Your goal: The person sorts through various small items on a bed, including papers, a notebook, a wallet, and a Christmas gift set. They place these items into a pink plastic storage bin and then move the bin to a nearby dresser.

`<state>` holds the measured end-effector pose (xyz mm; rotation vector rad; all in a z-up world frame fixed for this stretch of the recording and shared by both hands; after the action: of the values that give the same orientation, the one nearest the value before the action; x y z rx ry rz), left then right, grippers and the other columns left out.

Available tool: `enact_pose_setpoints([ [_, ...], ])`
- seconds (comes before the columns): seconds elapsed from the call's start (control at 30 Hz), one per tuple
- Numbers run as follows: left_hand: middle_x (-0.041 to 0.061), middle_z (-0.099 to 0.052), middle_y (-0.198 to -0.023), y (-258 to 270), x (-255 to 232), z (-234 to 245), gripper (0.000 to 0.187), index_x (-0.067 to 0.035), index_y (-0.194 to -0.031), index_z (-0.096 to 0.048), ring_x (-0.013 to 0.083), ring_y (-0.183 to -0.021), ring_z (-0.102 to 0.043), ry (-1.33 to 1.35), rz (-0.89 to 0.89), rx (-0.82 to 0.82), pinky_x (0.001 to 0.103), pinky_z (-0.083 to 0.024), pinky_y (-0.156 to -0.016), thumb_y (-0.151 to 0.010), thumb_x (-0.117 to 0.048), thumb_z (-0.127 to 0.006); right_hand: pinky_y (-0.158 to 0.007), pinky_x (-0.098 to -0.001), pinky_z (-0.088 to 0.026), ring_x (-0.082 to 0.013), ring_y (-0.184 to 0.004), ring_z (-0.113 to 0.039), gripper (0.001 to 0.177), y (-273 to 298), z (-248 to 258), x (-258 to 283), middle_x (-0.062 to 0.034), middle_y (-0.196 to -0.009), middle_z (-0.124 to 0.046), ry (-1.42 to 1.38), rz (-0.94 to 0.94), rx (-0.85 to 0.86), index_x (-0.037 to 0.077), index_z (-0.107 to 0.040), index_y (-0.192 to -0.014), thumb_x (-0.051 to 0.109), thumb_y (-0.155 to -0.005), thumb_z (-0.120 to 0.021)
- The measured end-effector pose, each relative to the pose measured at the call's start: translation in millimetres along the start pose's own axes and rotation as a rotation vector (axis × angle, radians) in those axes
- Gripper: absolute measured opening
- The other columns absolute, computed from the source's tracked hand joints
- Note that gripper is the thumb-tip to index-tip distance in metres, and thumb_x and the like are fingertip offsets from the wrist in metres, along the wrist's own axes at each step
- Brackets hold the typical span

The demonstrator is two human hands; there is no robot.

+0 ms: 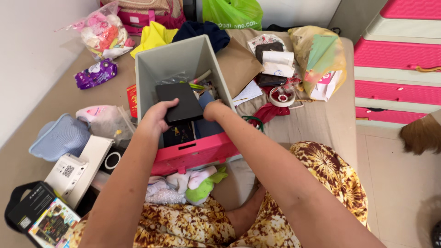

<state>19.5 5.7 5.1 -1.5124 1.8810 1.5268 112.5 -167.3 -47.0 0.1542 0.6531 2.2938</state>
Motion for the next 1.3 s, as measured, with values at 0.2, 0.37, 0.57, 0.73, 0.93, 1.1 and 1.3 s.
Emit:
enact_pose_setpoints([
  [0.2, 0.013, -0.075, -0.109, -21, 28, 9, 0.032, 0.0, -0.117, -0.067, 0.0276, -0.1, -0.074, -0.228, 0.205, -0.013, 0.042, -0.061, -0.094, -0.089, -0.012, -0.076, -0.094, -0.0511, -0.054, -0.0359, -0.114, -0.067, 0.033, 68, 32, 17, -0.0185, -0.125, -0.069, -0.131, -0.097, 0.056, 0.008, -0.076, -0.115, 0.014, -0.086, -0.063],
  [0.37, 0.014, -0.076, -0.111, -4, 40, -2, 0.035, -0.002, -0.115, -0.069, 0.0285, -0.1, -0.075, -0.336, 0.313, 0.053, 0.045, -0.061, -0.091, -0.084, -0.017, -0.076, -0.071, -0.0412, -0.064, -0.0319, -0.09, -0.082, 0.039, 164, 86, -21, -0.0222, -0.11, -0.079, -0.615, -0.063, 0.011, -0.009, -0.076, -0.107, 0.024, -0.093, -0.062],
  [0.57, 0.025, -0.071, -0.122, 45, 14, -37, 0.069, 0.007, -0.128, -0.064, 0.0406, -0.109, -0.072, -1.226, 0.117, -0.419, 0.052, -0.057, -0.094, -0.084, -0.042, -0.083, -0.068, -0.0296, -0.062, -0.0159, -0.082, -0.073, 0.035, 219, 54, -148, -0.0079, -0.096, -0.074, -1.41, 0.022, -0.461, 0.003, -0.069, -0.118, 0.029, -0.094, -0.067],
  [0.73, 0.023, -0.068, -0.126, 57, 0, -93, 0.07, 0.001, -0.13, -0.061, 0.0352, -0.117, -0.065, -1.159, -0.543, -0.41, 0.041, -0.051, -0.1, -0.078, -0.038, -0.087, -0.059, -0.0323, -0.059, -0.017, -0.064, -0.072, 0.023, 188, -56, -169, -0.0083, -0.079, -0.076, -1.246, -0.172, -0.333, 0.005, -0.077, -0.101, 0.022, -0.085, -0.075],
  [0.93, 0.015, -0.068, -0.125, 22, -3, -193, 0.041, -0.001, -0.125, -0.064, 0.0228, -0.118, -0.066, -0.451, -0.957, -0.065, 0.034, -0.052, -0.102, -0.091, -0.02, -0.076, -0.068, -0.0357, -0.061, -0.0216, -0.071, -0.077, 0.032, 161, -92, -125, -0.0109, -0.084, -0.079, -0.956, -0.135, -0.232, 0.007, -0.081, -0.096, 0.031, -0.075, -0.082],
  [1.1, 0.013, -0.071, -0.115, -21, 17, -250, 0.036, 0.0, -0.122, -0.065, 0.02, -0.105, -0.066, -0.168, -0.85, -0.022, 0.032, -0.053, -0.093, -0.089, -0.014, -0.072, -0.084, -0.0448, -0.057, -0.0335, -0.096, -0.071, 0.043, 157, -87, -103, -0.015, -0.1, -0.075, -0.573, -0.215, -0.222, 0.01, -0.081, -0.099, 0.043, -0.071, -0.083],
  [1.3, 0.009, -0.071, -0.112, -65, 47, -256, 0.035, 0.0, -0.119, -0.066, 0.0176, -0.1, -0.066, -0.221, -0.737, -0.087, 0.031, -0.054, -0.089, -0.089, -0.016, -0.071, -0.076, -0.0431, -0.057, -0.0305, -0.084, -0.072, 0.04, 157, -81, -135, -0.0147, -0.09, -0.075, -0.673, -0.212, -0.241, 0.006, -0.081, -0.094, 0.036, -0.069, -0.084],
])
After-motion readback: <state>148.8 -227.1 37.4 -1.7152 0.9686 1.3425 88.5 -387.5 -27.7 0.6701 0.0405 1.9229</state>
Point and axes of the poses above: each hand's wrist, its own y-axis away from the middle knuckle, its own z-axis out of the back of the hand, x = y × z, the point moved 3 cm from there along -y, towards the middle knuckle
